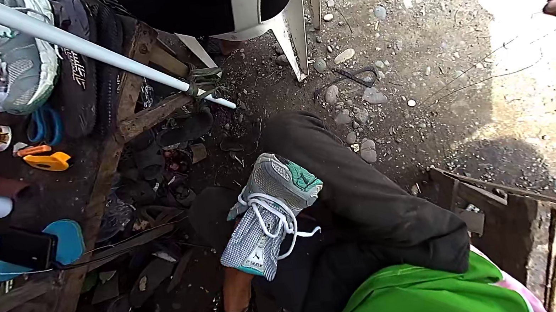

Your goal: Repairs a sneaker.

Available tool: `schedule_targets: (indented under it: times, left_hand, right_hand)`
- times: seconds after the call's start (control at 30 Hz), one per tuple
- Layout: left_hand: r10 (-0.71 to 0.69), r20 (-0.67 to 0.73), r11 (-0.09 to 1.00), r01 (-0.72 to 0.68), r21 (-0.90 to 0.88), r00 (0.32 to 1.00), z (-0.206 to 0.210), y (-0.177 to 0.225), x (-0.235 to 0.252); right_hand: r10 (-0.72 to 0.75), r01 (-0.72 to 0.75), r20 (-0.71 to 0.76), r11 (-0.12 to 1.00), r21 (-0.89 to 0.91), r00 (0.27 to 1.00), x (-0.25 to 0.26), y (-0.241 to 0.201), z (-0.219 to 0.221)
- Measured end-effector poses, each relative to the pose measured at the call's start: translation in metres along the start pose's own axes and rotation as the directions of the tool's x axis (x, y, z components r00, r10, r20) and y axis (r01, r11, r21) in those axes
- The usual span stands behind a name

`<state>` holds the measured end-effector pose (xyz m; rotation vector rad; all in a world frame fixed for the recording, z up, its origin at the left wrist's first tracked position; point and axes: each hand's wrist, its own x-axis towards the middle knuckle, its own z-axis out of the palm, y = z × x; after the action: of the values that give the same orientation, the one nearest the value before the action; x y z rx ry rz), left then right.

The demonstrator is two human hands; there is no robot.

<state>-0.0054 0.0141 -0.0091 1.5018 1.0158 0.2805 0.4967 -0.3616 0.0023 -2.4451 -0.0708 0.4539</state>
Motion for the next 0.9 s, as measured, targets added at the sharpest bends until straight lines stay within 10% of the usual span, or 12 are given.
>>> schedule_targets:
  times: [0.13, 0.2, 0.33, 0.53, 0.63, 0.7, 0.77, 0.9]
  left_hand:
    - [0.09, 0.047, 0.996, -0.091, 0.021, 0.995, -0.002, -0.007, 0.002]
    - [0.213, 0.094, 0.964, -0.225, 0.144, 0.973, -0.009, -0.007, 0.008]
    - [0.149, 0.077, 0.974, -0.132, -0.186, 0.986, -0.062, -0.025, 0.013]
    - [-0.353, -0.324, 0.757, 0.064, -0.651, 0.878, -0.188, -0.154, -0.001]
    - [-0.516, -0.535, 0.855, 0.36, -0.374, 0.669, -0.191, -0.189, -0.006]
    - [-0.383, -0.55, 0.891, 0.454, -0.009, 0.742, -0.164, -0.172, -0.011]
    - [-0.087, -0.473, 0.97, 0.183, 0.16, 0.877, -0.122, -0.129, -0.014]
    - [0.378, -0.115, 0.915, -0.389, -0.103, 0.919, -0.027, -0.031, -0.01]
  right_hand:
    - [-0.437, 0.389, 0.202, 0.89, 0.237, 0.876, -0.062, -0.052, 0.091]
    - [-0.608, 0.395, 0.324, 0.752, 0.529, 0.724, -0.11, -0.094, 0.136]
    - [-0.84, 0.488, 0.385, 0.537, 0.688, 0.382, -0.164, -0.141, 0.191]
    - [-0.86, 0.483, 0.37, 0.505, 0.715, 0.351, -0.16, -0.153, 0.192]
    - [-0.865, 0.506, 0.355, 0.496, 0.706, 0.354, -0.161, -0.153, 0.194]
    - [-0.868, 0.503, 0.348, 0.491, 0.712, 0.355, -0.162, -0.154, 0.198]
    - [-0.86, 0.481, 0.352, 0.502, 0.719, 0.37, -0.163, -0.153, 0.2]
    - [-0.838, 0.433, 0.37, 0.529, 0.73, 0.401, -0.166, -0.154, 0.197]
